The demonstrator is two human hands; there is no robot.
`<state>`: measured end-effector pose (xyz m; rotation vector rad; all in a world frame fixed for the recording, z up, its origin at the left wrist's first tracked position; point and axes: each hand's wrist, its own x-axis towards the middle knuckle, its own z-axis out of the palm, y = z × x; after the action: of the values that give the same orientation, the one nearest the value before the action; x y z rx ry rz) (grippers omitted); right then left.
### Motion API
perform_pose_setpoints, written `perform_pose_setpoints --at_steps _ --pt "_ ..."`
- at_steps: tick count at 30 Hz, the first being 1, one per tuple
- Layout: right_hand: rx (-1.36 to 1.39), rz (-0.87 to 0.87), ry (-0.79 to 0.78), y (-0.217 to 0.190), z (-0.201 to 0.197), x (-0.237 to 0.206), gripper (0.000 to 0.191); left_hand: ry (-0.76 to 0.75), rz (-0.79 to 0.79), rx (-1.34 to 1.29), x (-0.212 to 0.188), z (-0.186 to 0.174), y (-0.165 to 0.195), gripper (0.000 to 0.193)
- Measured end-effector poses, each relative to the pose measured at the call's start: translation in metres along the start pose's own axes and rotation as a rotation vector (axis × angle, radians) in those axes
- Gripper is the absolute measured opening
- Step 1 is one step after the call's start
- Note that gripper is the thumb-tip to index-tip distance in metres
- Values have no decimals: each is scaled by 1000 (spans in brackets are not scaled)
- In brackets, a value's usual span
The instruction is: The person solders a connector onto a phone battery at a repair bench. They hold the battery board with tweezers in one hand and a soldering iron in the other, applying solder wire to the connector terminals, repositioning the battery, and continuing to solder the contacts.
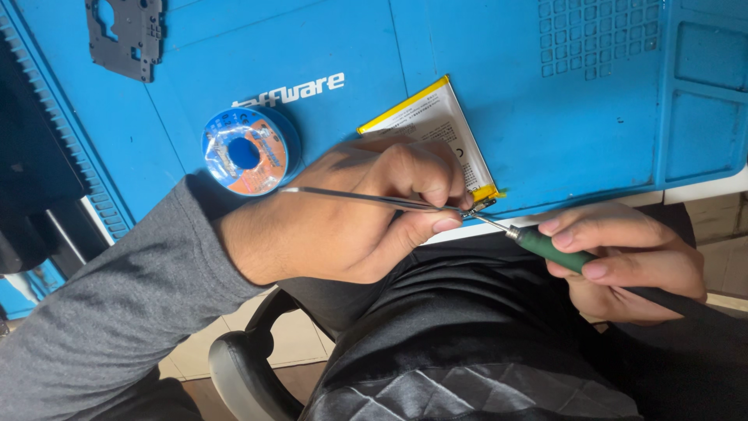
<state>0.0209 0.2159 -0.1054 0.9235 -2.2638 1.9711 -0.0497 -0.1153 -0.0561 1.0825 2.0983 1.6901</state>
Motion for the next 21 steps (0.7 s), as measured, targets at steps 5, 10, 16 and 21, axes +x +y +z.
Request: perform_pose_setpoints --at_steps 5,10,16,21 --pt "12 35 21 -3 -1 -1 40 5 -4 3 -1 1 -1 28" --pt "17 3 4 -1 -2 0 40 7 3 3 0 1 -1 27" --pt "22 34 -10 -3 -3 -1 38 4 3 17 0 1 1 28" --pt "26 -6 -16 -1 -3 0 37 3 -1 18 1 0 1 28"
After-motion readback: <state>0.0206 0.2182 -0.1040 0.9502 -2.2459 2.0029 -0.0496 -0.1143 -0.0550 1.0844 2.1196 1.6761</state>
